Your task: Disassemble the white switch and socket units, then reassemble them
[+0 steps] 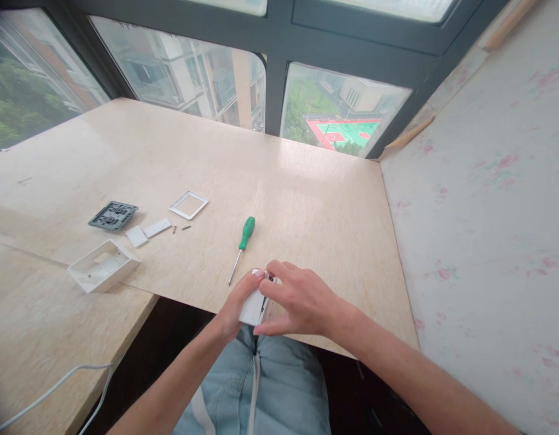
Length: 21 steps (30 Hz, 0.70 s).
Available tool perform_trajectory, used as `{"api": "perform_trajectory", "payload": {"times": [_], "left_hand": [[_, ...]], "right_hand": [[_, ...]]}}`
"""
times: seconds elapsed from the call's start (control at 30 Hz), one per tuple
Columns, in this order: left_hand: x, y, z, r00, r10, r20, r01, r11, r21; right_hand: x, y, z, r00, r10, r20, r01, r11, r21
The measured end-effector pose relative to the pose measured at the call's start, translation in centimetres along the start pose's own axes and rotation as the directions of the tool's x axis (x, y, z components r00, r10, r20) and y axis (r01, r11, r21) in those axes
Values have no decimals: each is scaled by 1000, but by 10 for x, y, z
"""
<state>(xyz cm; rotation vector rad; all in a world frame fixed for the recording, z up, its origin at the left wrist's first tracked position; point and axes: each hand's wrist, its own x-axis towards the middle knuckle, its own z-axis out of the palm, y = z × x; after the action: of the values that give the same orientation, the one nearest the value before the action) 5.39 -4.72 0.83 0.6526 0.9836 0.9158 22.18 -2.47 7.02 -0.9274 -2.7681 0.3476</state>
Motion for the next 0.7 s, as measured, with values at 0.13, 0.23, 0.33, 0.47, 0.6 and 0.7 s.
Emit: {"api": "perform_trajectory", "payload": {"times": [0.13,0.23,0.33,0.47,0.6,0.7], "left_hand": [[-2,7,-5,996,70,-47,-61,985,160],[-4,11,-8,990,131,-61,-113,964,241],[-7,12,-10,984,162,-68,-140,956,259],[-9,9,-10,991,128,-39,-115,965,234],[-9,5,-6,985,159,-72,-139,963,230],[-11,4,-3,965,230,-125,-193,949,249]], "right_hand": [[-4,-7,2,996,89,3,-89,987,133],[-5,-7,3,996,63,-67,-49,978,202],[-3,-5,2,993,23,-118,1,979,203],[-2,-6,-2,987,-27,-161,53,986,159],[-2,-13,-4,980,53,-194,-15,981,195],[-2,-19,-1,972,89,-218,-36,970,239]]}}
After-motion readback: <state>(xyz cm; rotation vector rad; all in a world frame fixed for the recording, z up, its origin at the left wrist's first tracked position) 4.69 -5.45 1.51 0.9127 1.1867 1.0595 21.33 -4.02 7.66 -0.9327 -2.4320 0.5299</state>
